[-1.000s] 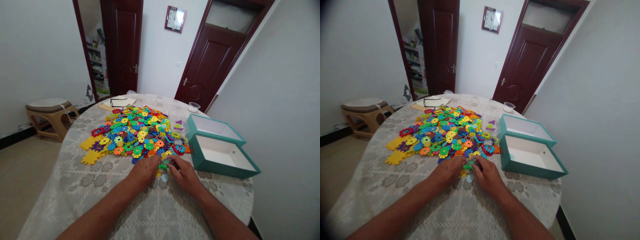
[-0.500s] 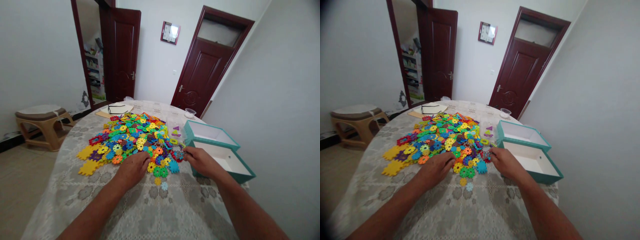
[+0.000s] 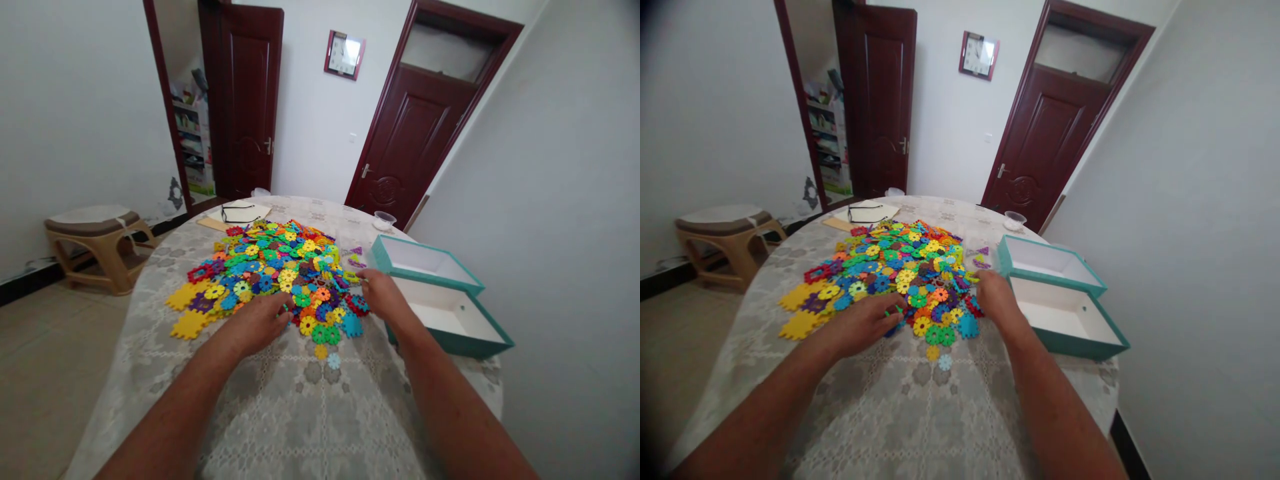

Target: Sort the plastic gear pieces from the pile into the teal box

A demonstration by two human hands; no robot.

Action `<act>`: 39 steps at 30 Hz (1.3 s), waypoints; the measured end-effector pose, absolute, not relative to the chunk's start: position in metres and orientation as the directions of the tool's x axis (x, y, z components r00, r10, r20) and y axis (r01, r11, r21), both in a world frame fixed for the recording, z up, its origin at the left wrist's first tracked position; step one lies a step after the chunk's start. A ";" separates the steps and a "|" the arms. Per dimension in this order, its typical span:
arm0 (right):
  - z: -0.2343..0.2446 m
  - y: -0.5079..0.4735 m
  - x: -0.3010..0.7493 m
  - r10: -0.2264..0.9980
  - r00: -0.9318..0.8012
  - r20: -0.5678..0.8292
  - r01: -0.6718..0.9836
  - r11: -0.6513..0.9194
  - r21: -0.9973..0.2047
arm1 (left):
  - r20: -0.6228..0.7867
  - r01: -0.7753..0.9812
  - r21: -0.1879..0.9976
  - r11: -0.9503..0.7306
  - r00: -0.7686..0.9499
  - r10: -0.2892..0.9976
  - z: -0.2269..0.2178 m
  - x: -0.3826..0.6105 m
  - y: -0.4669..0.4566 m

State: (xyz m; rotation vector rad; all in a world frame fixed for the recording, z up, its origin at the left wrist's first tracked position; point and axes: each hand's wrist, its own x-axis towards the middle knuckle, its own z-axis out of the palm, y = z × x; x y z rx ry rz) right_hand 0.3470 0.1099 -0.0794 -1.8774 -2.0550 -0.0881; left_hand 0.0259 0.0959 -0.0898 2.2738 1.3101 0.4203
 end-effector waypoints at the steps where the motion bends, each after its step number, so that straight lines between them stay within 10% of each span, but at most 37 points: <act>1: -0.092 0.104 0.343 0.967 -0.035 0.254 0.982 0.081 -0.172 | 0.029 0.714 0.559 -0.422 0.491 0.871 -0.095 0.027 0.095; 10: -0.144 0.092 0.337 0.990 0.083 0.113 0.991 -0.070 -0.110 | 0.058 0.676 0.541 -0.500 0.563 0.824 -0.121 0.038 0.085; 17: -0.141 0.082 0.341 0.983 0.015 0.184 0.895 0.069 -0.440 | 0.109 0.715 0.489 -0.500 0.518 0.848 -0.123 0.051 0.080; 23: -0.131 0.077 0.334 0.997 0.005 -0.081 0.391 -0.076 -0.917 | 0.257 0.640 0.583 -0.500 0.439 0.861 -0.128 0.051 0.077; 29: -0.137 0.073 0.311 0.971 -0.103 -0.216 -0.058 -0.223 -0.973 | 0.291 0.597 0.638 -0.486 0.397 0.870 -0.129 0.055 0.076; 39: -0.138 0.074 0.308 0.995 -0.070 -0.073 0.120 -0.065 -0.991 | 0.181 0.616 0.655 -0.438 0.434 0.882 -0.126 0.053 0.070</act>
